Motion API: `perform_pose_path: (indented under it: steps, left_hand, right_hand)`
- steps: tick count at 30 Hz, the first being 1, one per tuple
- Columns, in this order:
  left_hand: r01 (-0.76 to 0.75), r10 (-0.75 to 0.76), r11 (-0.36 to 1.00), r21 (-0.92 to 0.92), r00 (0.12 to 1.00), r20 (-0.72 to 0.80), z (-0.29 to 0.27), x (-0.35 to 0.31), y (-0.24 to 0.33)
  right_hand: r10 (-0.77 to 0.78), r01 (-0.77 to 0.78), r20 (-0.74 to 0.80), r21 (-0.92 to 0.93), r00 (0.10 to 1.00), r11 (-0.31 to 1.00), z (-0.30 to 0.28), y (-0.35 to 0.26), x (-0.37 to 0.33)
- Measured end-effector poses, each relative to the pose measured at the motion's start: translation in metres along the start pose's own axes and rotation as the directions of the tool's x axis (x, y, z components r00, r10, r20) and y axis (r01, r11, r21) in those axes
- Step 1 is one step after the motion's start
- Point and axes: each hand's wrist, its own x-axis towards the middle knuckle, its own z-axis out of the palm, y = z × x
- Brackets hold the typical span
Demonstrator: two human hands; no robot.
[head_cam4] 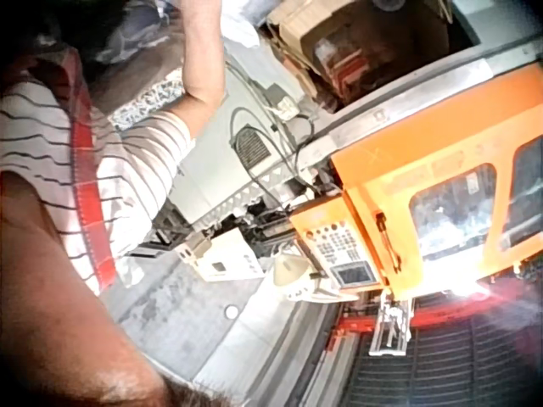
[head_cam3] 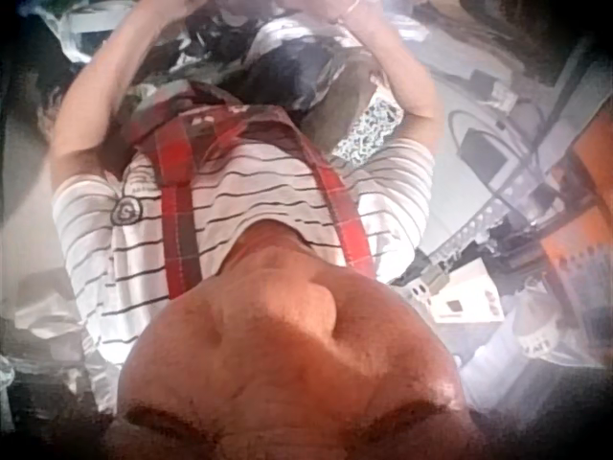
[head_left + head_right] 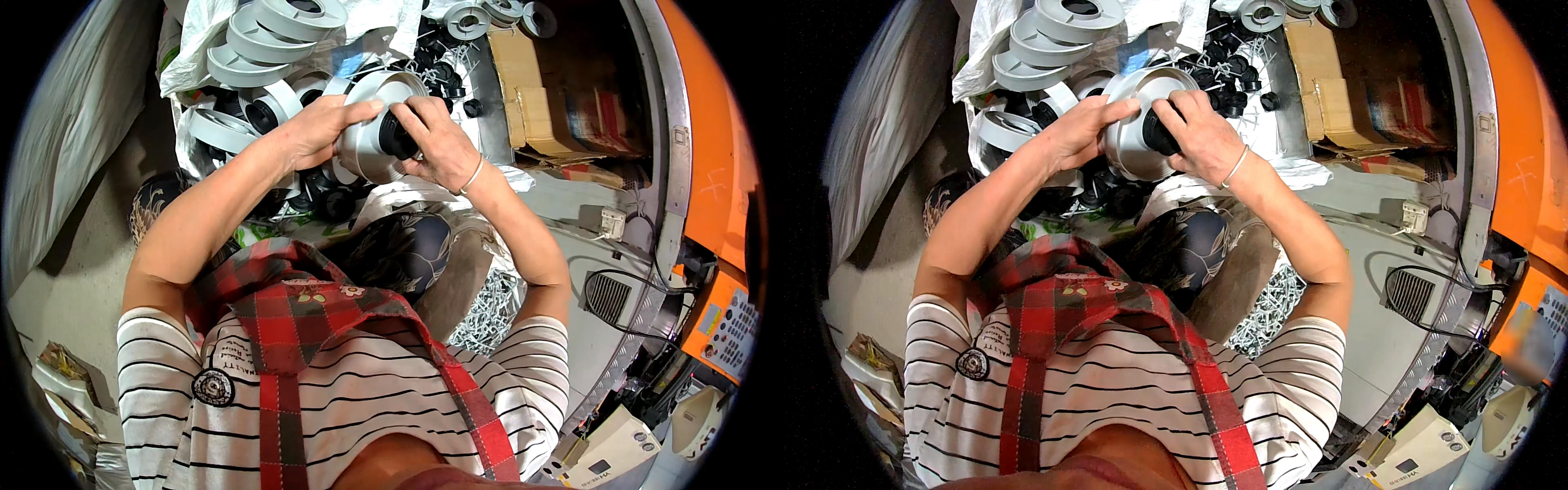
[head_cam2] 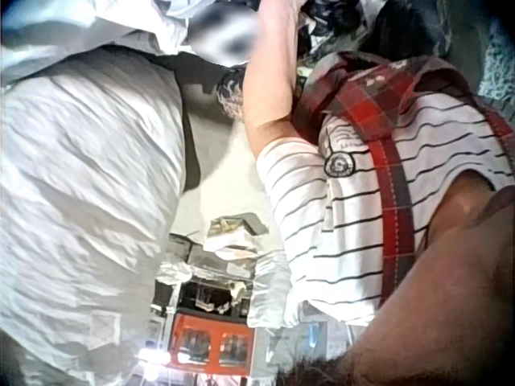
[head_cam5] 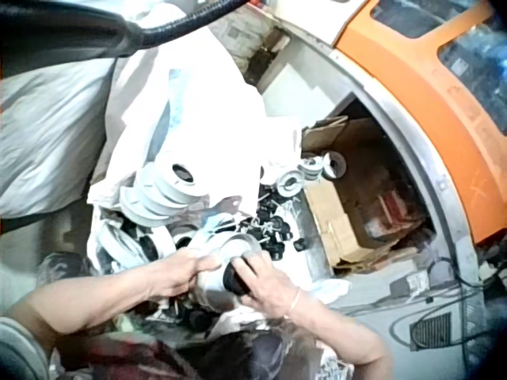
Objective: The person sorts white plastic rings and metal hangers in a workshop. They first arrange the rings into a large white sack, then sit on the floor to pick up hangers from a metal tray and place them into a separate sack.
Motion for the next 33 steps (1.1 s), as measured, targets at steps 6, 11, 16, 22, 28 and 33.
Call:
perform_pose_path:
  steps: [6,11,16,22,28,33]
  left_hand:
    - [-0.047,0.047,0.999,-0.019,0.999,0.025,0.000,-0.011,-0.001]
    - [-0.106,0.109,0.993,-0.060,0.993,0.053,0.003,-0.020,0.000]
    - [-0.393,0.391,0.919,0.028,0.918,0.071,0.001,-0.016,-0.008]
    - [-0.440,0.439,0.897,0.052,0.898,0.017,-0.001,-0.019,-0.011]
    - [-0.474,0.493,0.853,0.218,0.869,-0.040,0.007,-0.037,0.010]
    - [-0.578,0.650,0.649,0.495,0.759,0.034,0.008,-0.041,0.018]
  right_hand:
    - [-0.160,0.177,0.110,-0.165,0.981,0.970,-0.011,-0.007,0.005]
    - [0.111,-0.097,-0.091,0.147,0.990,0.984,0.002,-0.008,0.002]
    - [0.614,-0.574,0.448,0.819,0.650,0.009,0.005,-0.011,0.016]
    - [0.497,-0.434,0.081,0.618,0.864,0.655,0.012,-0.022,0.018]
    - [0.516,-0.477,0.404,0.879,0.755,0.009,0.032,0.010,0.016]
    - [0.569,-0.191,-0.212,0.802,0.794,0.566,0.035,-0.017,0.050]
